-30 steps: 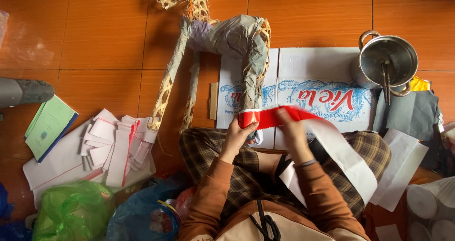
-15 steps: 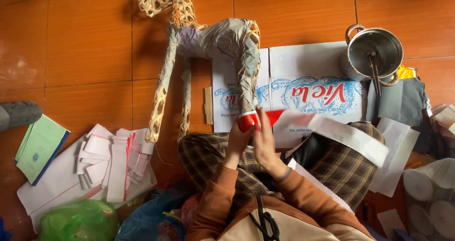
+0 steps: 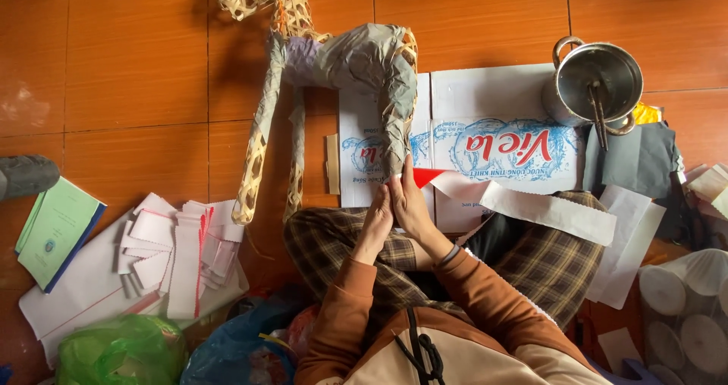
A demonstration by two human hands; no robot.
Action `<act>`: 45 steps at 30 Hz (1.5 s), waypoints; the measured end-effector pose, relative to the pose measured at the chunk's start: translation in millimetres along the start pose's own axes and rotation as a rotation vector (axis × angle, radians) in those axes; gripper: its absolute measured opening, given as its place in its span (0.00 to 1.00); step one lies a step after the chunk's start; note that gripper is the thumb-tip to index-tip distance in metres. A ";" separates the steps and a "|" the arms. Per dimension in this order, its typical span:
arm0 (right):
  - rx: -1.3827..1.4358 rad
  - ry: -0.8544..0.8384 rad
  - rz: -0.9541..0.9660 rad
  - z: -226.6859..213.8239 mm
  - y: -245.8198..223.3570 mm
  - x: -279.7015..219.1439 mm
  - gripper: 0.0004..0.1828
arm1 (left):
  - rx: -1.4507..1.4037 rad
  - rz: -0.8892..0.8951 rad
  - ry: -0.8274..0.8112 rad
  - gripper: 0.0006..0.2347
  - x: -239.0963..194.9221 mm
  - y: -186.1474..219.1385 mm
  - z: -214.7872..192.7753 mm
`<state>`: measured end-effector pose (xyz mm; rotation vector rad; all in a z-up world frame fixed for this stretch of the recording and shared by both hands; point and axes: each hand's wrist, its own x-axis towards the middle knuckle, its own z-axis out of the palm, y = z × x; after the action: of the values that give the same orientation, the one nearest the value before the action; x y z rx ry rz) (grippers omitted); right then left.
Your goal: The person sits on the floor and folds various colored paper strips. They then apply these strips to a wireframe giraffe sculpture, wrapping the legs and body to cover the underlying structure.
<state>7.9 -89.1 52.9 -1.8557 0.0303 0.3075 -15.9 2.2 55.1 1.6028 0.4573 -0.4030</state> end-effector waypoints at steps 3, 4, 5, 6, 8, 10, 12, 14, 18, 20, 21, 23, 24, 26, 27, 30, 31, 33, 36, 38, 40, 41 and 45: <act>-0.055 -0.044 0.307 12.5 40.1 27.5 0.46 | 0.026 0.003 -0.036 0.32 -5.7 13.2 -2.2; 0.162 -0.055 0.446 23.4 81.4 42.1 0.32 | 0.027 0.020 -0.080 0.33 -13.5 25.2 -1.2; 0.380 -0.063 0.576 33.9 121.6 59.7 0.20 | 0.029 0.043 -0.126 0.35 -19.3 38.7 -0.3; 0.381 -0.062 0.573 32.8 129.7 61.9 0.20 | 0.031 0.046 -0.125 0.35 -13.6 26.0 -2.5; 0.798 -0.137 0.667 29.9 146.5 66.1 0.18 | -0.256 0.000 -0.161 0.32 -1.7 0.3 -6.0; 0.797 -0.131 0.645 41.8 173.1 75.9 0.18 | -0.162 0.009 -0.131 0.31 -11.9 6.6 0.8; 0.795 -0.126 0.627 40.0 162.1 74.4 0.19 | -0.071 0.014 -0.099 0.31 -17.0 13.7 1.5; 0.791 -0.141 0.629 25.2 112.4 62.8 0.18 | 0.186 0.067 -0.124 0.33 -17.0 22.3 -5.4; 0.859 -0.142 0.615 26.2 102.0 56.1 0.17 | 0.066 0.179 -0.116 0.41 -22.1 5.0 -14.6; 0.894 -0.118 0.590 22.3 94.6 49.4 0.22 | 0.012 0.313 0.210 0.44 -19.5 -1.1 -20.0; 0.887 -0.126 0.588 17.2 73.9 45.2 0.22 | 0.007 0.315 0.218 0.44 -11.9 5.5 -27.8; 0.844 -0.118 0.604 7.9 33.2 34.7 0.23 | 0.064 0.339 0.672 0.34 1.5 17.6 -44.5; 0.839 -0.127 0.605 5.6 25.6 29.1 0.23 | 0.061 0.337 0.681 0.34 8.6 25.8 -54.3; 0.576 -0.136 0.391 0.8 10.2 18.7 0.51 | 0.063 0.586 0.854 0.28 23.4 43.3 -74.5; 0.574 -0.142 0.390 -3.9 -0.1 13.5 0.51 | 0.062 0.586 0.861 0.28 33.3 51.7 -63.1; 0.088 -0.090 -0.024 -8.0 5.2 1.2 0.59 | 0.194 0.793 0.852 0.34 38.8 104.1 -18.3; -0.100 -0.031 -0.250 -3.2 31.6 0.1 0.48 | -0.127 0.440 0.695 0.18 24.3 139.4 5.0; -0.290 0.030 -0.480 -2.5 75.0 11.2 0.42 | -0.435 0.089 0.514 0.17 6.8 165.2 48.3; -0.070 0.132 -0.284 5.3 121.0 20.5 0.29 | -0.462 0.645 -0.038 0.23 13.1 120.3 100.6; 0.084 0.197 -0.148 10.7 145.2 27.3 0.20 | 0.791 0.857 -0.116 0.10 35.5 70.7 120.0; 0.241 0.266 -0.015 15.1 161.4 36.6 0.12 | 0.706 0.868 -0.214 0.13 19.4 79.0 92.3; 0.319 0.299 0.059 18.0 170.7 37.0 0.07 | 0.616 0.869 -0.316 0.18 9.3 81.0 79.0; 0.557 0.404 0.283 26.9 179.4 39.1 0.08 | 0.458 0.347 0.100 0.20 12.6 54.6 15.3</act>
<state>8.7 -113.1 -131.1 -1.3272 0.6017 0.0954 23.3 -15.8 94.0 2.1103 0.1568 -0.1674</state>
